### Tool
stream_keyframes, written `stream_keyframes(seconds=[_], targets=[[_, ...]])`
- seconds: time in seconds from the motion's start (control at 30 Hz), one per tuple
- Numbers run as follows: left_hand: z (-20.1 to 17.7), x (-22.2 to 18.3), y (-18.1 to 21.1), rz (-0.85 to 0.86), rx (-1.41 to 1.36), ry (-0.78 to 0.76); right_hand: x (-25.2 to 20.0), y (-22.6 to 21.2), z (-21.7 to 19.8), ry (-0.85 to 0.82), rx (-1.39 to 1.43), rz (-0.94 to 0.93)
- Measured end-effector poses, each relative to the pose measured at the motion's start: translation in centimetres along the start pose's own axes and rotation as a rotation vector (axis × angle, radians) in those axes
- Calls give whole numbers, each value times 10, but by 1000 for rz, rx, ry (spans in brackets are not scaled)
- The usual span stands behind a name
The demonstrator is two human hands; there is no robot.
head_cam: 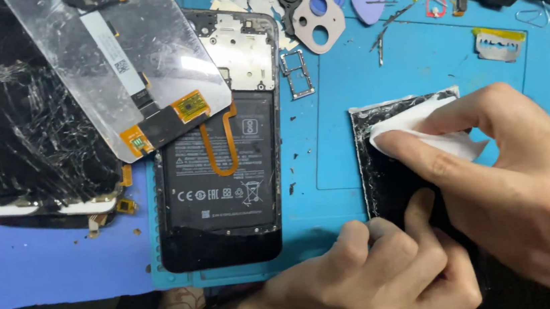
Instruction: Cleaning a smartphone screen with a cloth and cleaning solution on a repair workbench
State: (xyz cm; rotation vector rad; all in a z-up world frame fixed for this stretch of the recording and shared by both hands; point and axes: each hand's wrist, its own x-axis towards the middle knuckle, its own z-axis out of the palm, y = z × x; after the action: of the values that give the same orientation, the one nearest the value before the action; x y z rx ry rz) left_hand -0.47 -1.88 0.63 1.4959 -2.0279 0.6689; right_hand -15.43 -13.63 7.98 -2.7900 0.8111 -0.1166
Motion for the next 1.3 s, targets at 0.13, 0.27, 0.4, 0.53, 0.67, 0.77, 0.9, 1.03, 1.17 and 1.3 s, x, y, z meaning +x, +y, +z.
stream_keyframes(seconds=[0.13, 0.27, 0.4, 0.53, 0.67, 0.77, 0.9, 1.03, 1.17, 1.3], targets=[[1, 0, -2, -35, 31, 34, -8, 12, 9, 53, 1, 79], [4, 3, -1, 7, 46, 14, -1, -2, 0, 14, 22, 103], [1, -2, 1, -52, 11, 19, -24, 30, 14, 49, -36, 56], [3, 1, -1, 7, -41, -29, 1, -5, 2, 15, 32, 34], [7, -1, -1, -12, 67, 27, -1, 0, 8, 34, 52, 110], [4, 1, -1, 4, 23, 7, 0, -5, 10, 39, 62, 99], [7, 1, 0, 2, 69, 24, 1, -5, 9, 39, 76, 44], [1, 2, -1, 17, -55, -26, 0, -3, 5, 49, 83, 6], [-4, -1, -8, 51, 8, -36, 9, -11, 11, 51, 106, -61], [-5, 1, -5, 34, -17, -13, 5, -7, 5, 62, 116, -117]])
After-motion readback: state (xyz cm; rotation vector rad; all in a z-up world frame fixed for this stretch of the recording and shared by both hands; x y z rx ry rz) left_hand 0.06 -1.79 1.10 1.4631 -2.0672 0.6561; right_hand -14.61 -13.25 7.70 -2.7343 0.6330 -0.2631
